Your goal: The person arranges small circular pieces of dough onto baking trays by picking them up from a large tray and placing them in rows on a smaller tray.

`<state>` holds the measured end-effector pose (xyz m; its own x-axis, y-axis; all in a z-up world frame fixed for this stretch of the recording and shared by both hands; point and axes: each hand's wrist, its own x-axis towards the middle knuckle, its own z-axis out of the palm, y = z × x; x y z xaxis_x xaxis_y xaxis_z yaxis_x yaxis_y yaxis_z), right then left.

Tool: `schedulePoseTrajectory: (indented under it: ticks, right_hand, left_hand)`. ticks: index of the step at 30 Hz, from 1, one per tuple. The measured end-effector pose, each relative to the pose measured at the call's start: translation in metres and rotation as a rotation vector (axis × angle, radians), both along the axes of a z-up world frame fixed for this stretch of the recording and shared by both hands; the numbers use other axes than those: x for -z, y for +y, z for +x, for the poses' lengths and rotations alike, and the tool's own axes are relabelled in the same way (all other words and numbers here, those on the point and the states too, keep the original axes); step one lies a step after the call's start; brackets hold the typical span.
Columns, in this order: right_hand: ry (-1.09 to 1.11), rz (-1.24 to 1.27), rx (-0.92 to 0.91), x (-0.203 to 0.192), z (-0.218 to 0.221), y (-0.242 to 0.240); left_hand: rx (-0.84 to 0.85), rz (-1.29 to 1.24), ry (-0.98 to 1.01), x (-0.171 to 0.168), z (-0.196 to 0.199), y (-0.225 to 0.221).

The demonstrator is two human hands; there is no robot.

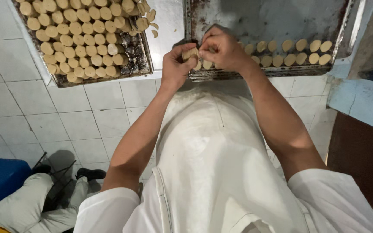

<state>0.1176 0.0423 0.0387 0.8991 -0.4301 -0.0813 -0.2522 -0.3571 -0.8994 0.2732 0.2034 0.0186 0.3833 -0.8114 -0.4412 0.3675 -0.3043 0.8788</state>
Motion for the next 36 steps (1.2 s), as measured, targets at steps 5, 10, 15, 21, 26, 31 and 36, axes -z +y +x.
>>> schedulePoseTrajectory:
  ticks: [5,10,15,21,26,31,36]
  right_hand:
    - [0.191,-0.134,0.079,0.000,0.014,0.000]
    - [-0.006,-0.082,0.026,0.006,0.022,-0.001]
    - [-0.042,-0.031,0.055,0.020,0.025,-0.009]
    - [-0.052,-0.048,0.114,0.022,0.021,-0.021]
    - [-0.058,0.017,0.132,0.014,0.016,-0.022]
    - [-0.080,-0.210,0.157,0.017,0.001,-0.030]
    - [-0.071,-0.050,0.153,0.019,-0.010,-0.032]
  left_hand:
    - [-0.024,-0.053,0.018,0.003,0.010,0.007]
    - [0.024,-0.041,-0.081,0.004,0.018,0.002]
    - [0.024,-0.114,-0.102,-0.002,0.027,-0.012]
    - [0.090,-0.021,-0.206,-0.012,0.032,-0.028]
    - [0.071,-0.021,-0.085,-0.012,0.025,-0.039]
    - [0.070,-0.019,-0.041,-0.012,0.015,-0.049]
    - [0.115,0.095,-0.084,-0.011,0.003,-0.057]
